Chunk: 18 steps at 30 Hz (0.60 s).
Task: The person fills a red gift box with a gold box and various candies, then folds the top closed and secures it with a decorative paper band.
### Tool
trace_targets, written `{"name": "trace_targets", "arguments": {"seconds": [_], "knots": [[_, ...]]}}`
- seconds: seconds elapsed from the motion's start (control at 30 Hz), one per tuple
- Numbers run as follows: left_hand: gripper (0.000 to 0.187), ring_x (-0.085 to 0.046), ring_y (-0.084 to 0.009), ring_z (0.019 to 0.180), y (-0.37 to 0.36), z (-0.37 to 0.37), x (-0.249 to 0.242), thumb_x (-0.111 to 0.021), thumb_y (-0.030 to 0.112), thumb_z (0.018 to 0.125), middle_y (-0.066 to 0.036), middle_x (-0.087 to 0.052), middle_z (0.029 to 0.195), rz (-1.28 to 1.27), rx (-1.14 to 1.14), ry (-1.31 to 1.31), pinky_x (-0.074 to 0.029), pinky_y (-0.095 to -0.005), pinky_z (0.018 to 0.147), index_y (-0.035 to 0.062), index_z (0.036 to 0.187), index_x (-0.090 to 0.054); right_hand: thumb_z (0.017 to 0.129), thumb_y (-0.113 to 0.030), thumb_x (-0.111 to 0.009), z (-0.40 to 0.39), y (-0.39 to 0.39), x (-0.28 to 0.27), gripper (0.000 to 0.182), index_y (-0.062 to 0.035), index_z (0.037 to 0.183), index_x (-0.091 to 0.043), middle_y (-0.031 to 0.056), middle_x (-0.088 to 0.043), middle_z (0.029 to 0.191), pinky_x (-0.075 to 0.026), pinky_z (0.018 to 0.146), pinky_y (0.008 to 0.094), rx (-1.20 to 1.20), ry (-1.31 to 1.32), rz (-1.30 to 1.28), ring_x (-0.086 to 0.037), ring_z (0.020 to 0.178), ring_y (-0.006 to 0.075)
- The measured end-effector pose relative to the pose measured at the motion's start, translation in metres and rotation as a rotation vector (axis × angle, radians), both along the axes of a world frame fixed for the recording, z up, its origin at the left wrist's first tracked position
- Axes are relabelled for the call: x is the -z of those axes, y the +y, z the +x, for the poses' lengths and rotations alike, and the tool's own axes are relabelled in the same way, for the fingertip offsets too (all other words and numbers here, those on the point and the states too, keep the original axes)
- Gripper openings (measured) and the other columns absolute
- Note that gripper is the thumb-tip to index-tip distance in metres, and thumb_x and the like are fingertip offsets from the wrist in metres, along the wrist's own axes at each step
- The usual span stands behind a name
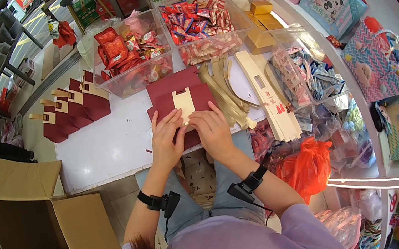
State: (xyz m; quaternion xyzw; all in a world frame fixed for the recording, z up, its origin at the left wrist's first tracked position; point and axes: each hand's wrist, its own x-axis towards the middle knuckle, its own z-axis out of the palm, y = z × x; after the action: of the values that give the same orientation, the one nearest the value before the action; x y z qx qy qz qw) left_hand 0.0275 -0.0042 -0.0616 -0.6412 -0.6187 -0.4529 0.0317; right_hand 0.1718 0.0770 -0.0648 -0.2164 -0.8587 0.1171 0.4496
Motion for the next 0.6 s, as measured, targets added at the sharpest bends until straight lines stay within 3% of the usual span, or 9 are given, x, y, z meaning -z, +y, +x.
{"name": "trace_targets", "arguments": {"seconds": [0.6], "knots": [[0.011, -0.061, -0.0288, 0.118, 0.001, 0.0031, 0.0033, -0.068, 0.004, 0.085, -0.013, -0.069, 0.118, 0.037, -0.032, 0.052, -0.032, -0.056, 0.112, 0.0008, 0.096, -0.068, 0.083, -0.005, -0.066, -0.0039, -0.0032, 0.0016, 0.017, -0.0056, 0.097, -0.058, 0.0074, -0.065, 0.101, -0.042, 0.105, 0.049, 0.061, -0.04, 0.02, -0.063, 0.097, 0.0254]]}}
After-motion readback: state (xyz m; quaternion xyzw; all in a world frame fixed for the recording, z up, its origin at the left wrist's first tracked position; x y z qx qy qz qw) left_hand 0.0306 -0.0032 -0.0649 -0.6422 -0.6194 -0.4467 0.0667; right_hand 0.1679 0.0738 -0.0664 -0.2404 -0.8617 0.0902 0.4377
